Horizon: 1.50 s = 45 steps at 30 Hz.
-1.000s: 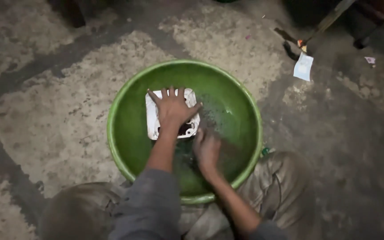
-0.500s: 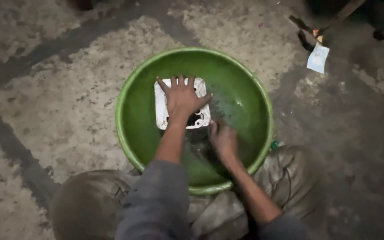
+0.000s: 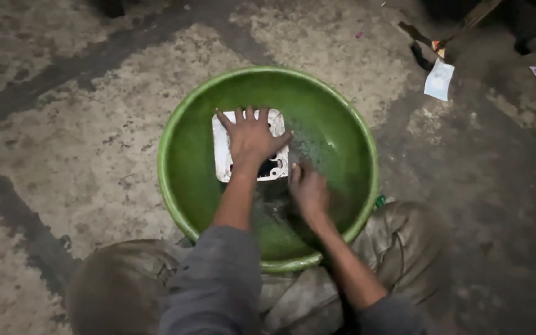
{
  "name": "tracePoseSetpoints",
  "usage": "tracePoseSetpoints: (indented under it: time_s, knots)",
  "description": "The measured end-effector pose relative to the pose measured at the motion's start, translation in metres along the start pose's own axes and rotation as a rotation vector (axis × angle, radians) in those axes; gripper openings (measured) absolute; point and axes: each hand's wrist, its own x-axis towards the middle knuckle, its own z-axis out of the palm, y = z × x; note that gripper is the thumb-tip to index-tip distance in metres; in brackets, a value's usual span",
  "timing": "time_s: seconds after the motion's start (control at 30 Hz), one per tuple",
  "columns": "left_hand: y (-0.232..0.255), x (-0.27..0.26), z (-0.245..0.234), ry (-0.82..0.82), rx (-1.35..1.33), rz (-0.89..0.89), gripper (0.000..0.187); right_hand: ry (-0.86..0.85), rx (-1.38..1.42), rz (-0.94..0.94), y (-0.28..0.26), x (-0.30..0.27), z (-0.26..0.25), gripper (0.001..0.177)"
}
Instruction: The recorder is cleaning an engine cylinder block inside a green plastic bowl using a scraping tool.
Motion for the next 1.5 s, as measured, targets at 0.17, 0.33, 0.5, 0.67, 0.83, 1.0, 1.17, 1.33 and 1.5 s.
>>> tracePoseSetpoints:
  time_s: [0.17, 0.33, 0.5, 0.67, 0.83, 1.0, 1.17, 1.33, 1.5]
  knots:
    - [-0.005, 0.006, 0.012, 0.166, -0.061, 0.003, 0.058, -0.117, -0.066, 0.037, -0.011, 0.011, -0.007, 0.041]
    - [-0.004, 0.006, 0.023, 0.146, -0.033, 0.02, 0.045, -0.067, -0.094, -0.001, -0.041, 0.011, -0.027, 0.037]
    - [0.009, -0.008, 0.013, 0.187, -0.094, 0.145, 0.043, -0.136, -0.137, 0.098, -0.036, -0.024, -0.039, 0.037]
    - [0.007, -0.009, 0.023, 0.276, -0.062, 0.158, 0.042, -0.136, -0.12, 0.175, -0.033, -0.013, -0.023, 0.037]
    - [0.012, -0.003, 0.026, 0.37, 0.027, 0.18, 0.046, -0.095, 0.008, 0.186, -0.017, 0.0, -0.01, 0.037]
    - [0.01, -0.005, 0.033, 0.264, -0.044, 0.178, 0.044, -0.03, -0.005, 0.048, -0.005, 0.049, 0.008, 0.041]
    - [0.013, -0.003, 0.028, 0.223, -0.024, 0.194, 0.041, -0.159, -0.128, 0.121, -0.038, 0.005, -0.039, 0.037]
    - [0.014, -0.006, 0.019, 0.162, 0.01, 0.192, 0.041, -0.091, -0.023, 0.127, -0.031, 0.048, -0.013, 0.038]
    - [0.013, 0.001, 0.031, 0.191, -0.04, 0.176, 0.041, -0.164, -0.039, 0.214, -0.04, 0.011, -0.034, 0.04]
